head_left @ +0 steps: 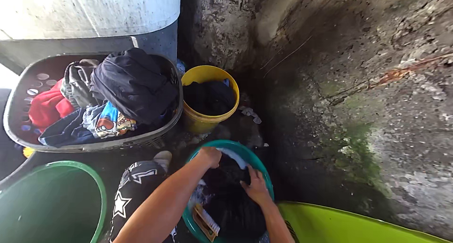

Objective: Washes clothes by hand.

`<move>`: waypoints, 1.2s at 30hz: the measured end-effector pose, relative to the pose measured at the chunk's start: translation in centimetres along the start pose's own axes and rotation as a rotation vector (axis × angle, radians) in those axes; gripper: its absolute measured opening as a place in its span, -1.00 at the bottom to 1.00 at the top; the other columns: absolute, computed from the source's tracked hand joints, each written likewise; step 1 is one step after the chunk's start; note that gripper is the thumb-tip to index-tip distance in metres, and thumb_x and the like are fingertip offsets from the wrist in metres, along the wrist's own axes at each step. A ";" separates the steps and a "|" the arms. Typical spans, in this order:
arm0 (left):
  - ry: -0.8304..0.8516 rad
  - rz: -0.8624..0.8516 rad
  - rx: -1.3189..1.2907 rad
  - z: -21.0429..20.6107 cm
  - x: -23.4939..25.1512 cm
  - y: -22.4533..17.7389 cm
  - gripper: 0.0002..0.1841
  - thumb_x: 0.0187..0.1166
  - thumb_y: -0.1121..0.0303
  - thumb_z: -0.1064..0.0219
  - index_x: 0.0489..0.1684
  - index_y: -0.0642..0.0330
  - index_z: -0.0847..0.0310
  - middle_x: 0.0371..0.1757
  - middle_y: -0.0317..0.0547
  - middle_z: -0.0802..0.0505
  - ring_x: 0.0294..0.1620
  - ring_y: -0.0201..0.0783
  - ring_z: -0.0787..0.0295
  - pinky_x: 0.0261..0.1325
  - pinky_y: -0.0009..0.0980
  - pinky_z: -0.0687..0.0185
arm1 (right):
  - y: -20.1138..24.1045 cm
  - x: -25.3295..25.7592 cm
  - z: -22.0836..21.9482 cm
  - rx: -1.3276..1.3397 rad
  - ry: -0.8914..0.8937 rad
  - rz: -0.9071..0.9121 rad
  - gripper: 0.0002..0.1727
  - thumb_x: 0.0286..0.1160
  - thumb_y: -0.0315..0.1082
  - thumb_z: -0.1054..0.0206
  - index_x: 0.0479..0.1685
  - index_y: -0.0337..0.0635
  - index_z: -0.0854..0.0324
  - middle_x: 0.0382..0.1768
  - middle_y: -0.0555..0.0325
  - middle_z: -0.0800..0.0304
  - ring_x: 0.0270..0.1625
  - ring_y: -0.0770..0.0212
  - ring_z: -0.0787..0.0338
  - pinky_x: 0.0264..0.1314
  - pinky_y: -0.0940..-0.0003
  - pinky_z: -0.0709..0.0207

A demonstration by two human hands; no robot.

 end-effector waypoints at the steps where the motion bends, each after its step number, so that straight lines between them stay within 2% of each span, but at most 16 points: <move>1: 0.020 0.010 -0.021 -1.0 1.1 0.3 -0.52 0.71 0.17 -0.30 0.52 0.22 -0.56 0.48 0.32 -0.68 0.57 0.33 -0.53 0.43 0.44 -0.43 | -0.8 1.2 -2.3 -0.041 0.048 0.001 -0.07 0.48 -0.06 -0.49 0.88 0.03 -0.12 0.81 -0.43 -0.01 0.75 -0.55 -0.18 0.63 -0.46 -0.24; 4: 0.018 0.059 -0.154 -4.7 4.8 1.2 -0.47 0.70 0.21 -0.31 0.63 0.19 -0.46 0.55 0.33 -0.62 0.61 0.33 -0.49 0.51 0.40 -0.41 | -1.4 3.3 -7.9 -0.088 0.160 0.059 -0.13 0.55 0.13 -0.39 0.88 0.28 -0.12 0.89 -0.33 0.23 0.85 -0.53 0.13 0.71 -0.55 0.01; 7: -0.124 0.156 -0.285 -9.0 8.6 1.9 -0.36 0.72 0.14 -0.29 0.83 -0.15 -0.24 0.84 0.15 -0.28 0.84 0.28 -0.12 0.64 0.36 -0.27 | -1.8 4.7 -13.2 -0.159 0.261 0.054 -0.15 0.63 0.24 -0.23 0.91 0.44 0.02 0.93 -0.16 0.37 0.91 -0.42 0.36 0.81 -0.51 0.29; 9: -0.152 0.212 -0.268 -13.0 10.4 2.2 -0.27 0.72 0.01 -0.27 0.91 -0.46 -0.02 0.97 -0.03 0.06 0.95 0.26 0.27 0.72 0.48 0.04 | -2.5 5.5 -15.7 -0.191 0.259 0.035 -0.17 0.67 0.25 -0.15 0.92 0.43 0.05 0.93 -0.17 0.41 0.92 -0.39 0.44 0.84 -0.45 0.43; 10: -0.172 0.223 -0.235 -15.0 11.2 2.6 -0.24 0.72 -0.03 -0.26 0.92 -0.54 0.05 0.98 -0.05 0.12 0.95 0.27 0.36 0.74 0.50 0.17 | -2.8 6.1 -16.6 -0.195 0.264 0.027 -0.18 0.67 0.24 -0.14 0.92 0.38 0.03 0.93 -0.18 0.40 0.92 -0.39 0.44 0.85 -0.43 0.49; 12: -0.203 0.235 -0.171 -18.3 12.5 3.6 -0.28 0.75 -0.11 -0.14 0.92 -0.56 0.08 0.97 0.00 0.04 0.94 0.28 0.29 0.79 0.43 0.26 | -3.2 7.2 -17.7 -0.192 0.303 0.009 -0.19 0.69 0.24 -0.12 0.92 0.27 -0.03 0.92 -0.22 0.32 0.92 -0.39 0.36 0.86 -0.41 0.47; 14: -0.151 0.233 -0.224 -20.0 13.6 4.3 -0.36 0.83 -0.09 0.02 0.93 -0.39 0.01 0.93 0.13 -0.08 0.92 0.26 0.12 0.86 0.24 0.18 | -3.6 8.2 -18.4 -0.152 0.343 -0.011 -0.22 0.71 0.23 -0.10 0.89 0.20 -0.10 0.90 -0.23 0.18 0.91 -0.37 0.21 0.85 -0.38 0.29; 17: 0.022 0.222 -0.520 -20.8 15.3 5.2 -0.36 0.92 -0.04 0.17 0.91 0.05 -0.05 0.87 0.14 -0.25 0.88 0.09 -0.13 0.86 0.08 -0.04 | -3.7 9.3 -18.8 -0.040 0.364 -0.087 -0.30 0.75 0.20 -0.08 0.73 -0.02 -0.38 0.68 -0.25 -0.40 0.72 -0.28 -0.37 0.73 -0.28 -0.19; 18: 0.022 0.225 -0.524 -20.7 15.8 5.6 -0.35 0.91 -0.07 0.17 0.82 0.17 -0.22 0.78 0.19 -0.41 0.82 0.10 -0.26 0.83 0.12 -0.09 | -3.6 9.4 -19.0 0.012 0.403 -0.134 -0.31 0.79 0.18 -0.03 0.69 -0.10 -0.41 0.59 -0.26 -0.52 0.67 -0.26 -0.47 0.69 -0.29 -0.26; 20: -0.012 0.260 -0.473 -19.4 15.9 6.2 -0.39 0.83 -0.06 -0.04 0.61 0.23 -0.51 0.62 0.20 -0.62 0.71 0.10 -0.44 0.76 0.12 -0.22 | -3.0 8.9 -19.1 0.126 0.547 -0.223 -0.37 0.85 0.02 0.01 0.65 -0.28 -0.42 0.62 -0.30 -0.47 0.72 -0.22 -0.39 0.76 -0.26 -0.16; 23: 0.189 0.445 -0.403 -17.5 14.4 6.6 -0.41 0.72 0.09 -0.29 0.55 0.40 -0.51 0.61 0.32 -0.59 0.72 0.20 -0.40 0.74 0.16 -0.20 | -2.4 7.3 -19.8 0.079 0.839 -0.215 -0.43 0.86 -0.15 -0.04 0.61 -0.44 -0.41 0.65 -0.34 -0.42 0.75 -0.24 -0.35 0.78 -0.20 -0.12; 25: 0.305 0.519 -0.360 -17.1 13.1 6.9 -0.44 0.81 0.18 -0.20 0.58 0.50 -0.43 0.66 0.37 -0.52 0.77 0.25 -0.31 0.79 0.13 -0.12 | -2.3 6.4 -18.9 0.013 0.897 -0.236 -0.43 0.83 -0.18 -0.10 0.57 -0.50 -0.42 0.64 -0.37 -0.42 0.74 -0.26 -0.37 0.77 -0.18 -0.13; 27: 0.332 0.416 -0.236 -18.0 12.9 7.0 -0.52 0.86 0.41 -0.04 0.65 0.55 -0.31 0.74 0.40 -0.40 0.83 0.29 -0.17 0.84 0.14 0.01 | -2.4 6.2 -18.2 -0.030 0.892 -0.289 -0.38 0.79 -0.15 -0.16 0.56 -0.55 -0.40 0.64 -0.40 -0.40 0.74 -0.29 -0.34 0.77 -0.18 -0.11; 29: 0.106 0.455 -0.428 -19.3 11.9 7.3 -0.51 0.87 0.51 0.11 0.73 0.56 -0.17 0.80 0.36 -0.32 0.88 0.18 -0.10 0.89 -0.04 0.07 | -2.6 6.6 -18.1 -0.053 0.889 -0.315 -0.30 0.73 -0.08 -0.23 0.58 -0.57 -0.36 0.67 -0.42 -0.35 0.77 -0.29 -0.28 0.81 -0.17 -0.05; 32: -0.096 0.545 -0.775 -21.0 10.0 6.3 -0.46 0.94 0.34 0.15 0.84 0.39 -0.06 0.83 0.25 -0.30 0.87 0.05 -0.15 0.88 -0.11 -0.01 | -2.8 6.0 -17.2 0.037 0.654 -0.242 -0.35 0.73 -0.15 -0.24 0.56 -0.56 -0.41 0.65 -0.41 -0.39 0.77 -0.27 -0.31 0.84 -0.10 -0.05; 36: 0.029 0.409 -0.547 -20.5 10.6 6.3 -0.36 0.86 0.09 -0.08 0.73 0.45 -0.25 0.72 0.37 -0.44 0.78 0.22 -0.30 0.81 0.08 -0.14 | -2.2 8.2 -16.4 -0.033 0.564 -0.138 -0.35 0.68 -0.25 -0.27 0.66 -0.49 -0.32 0.71 -0.40 -0.28 0.80 -0.32 -0.20 0.81 -0.25 -0.02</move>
Point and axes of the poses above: each hand's wrist, its own x-axis towards the middle knuckle, its own z-axis out of the back of the hand, y = z × x, the point moved 7 cm from there along x, towards the middle knuckle
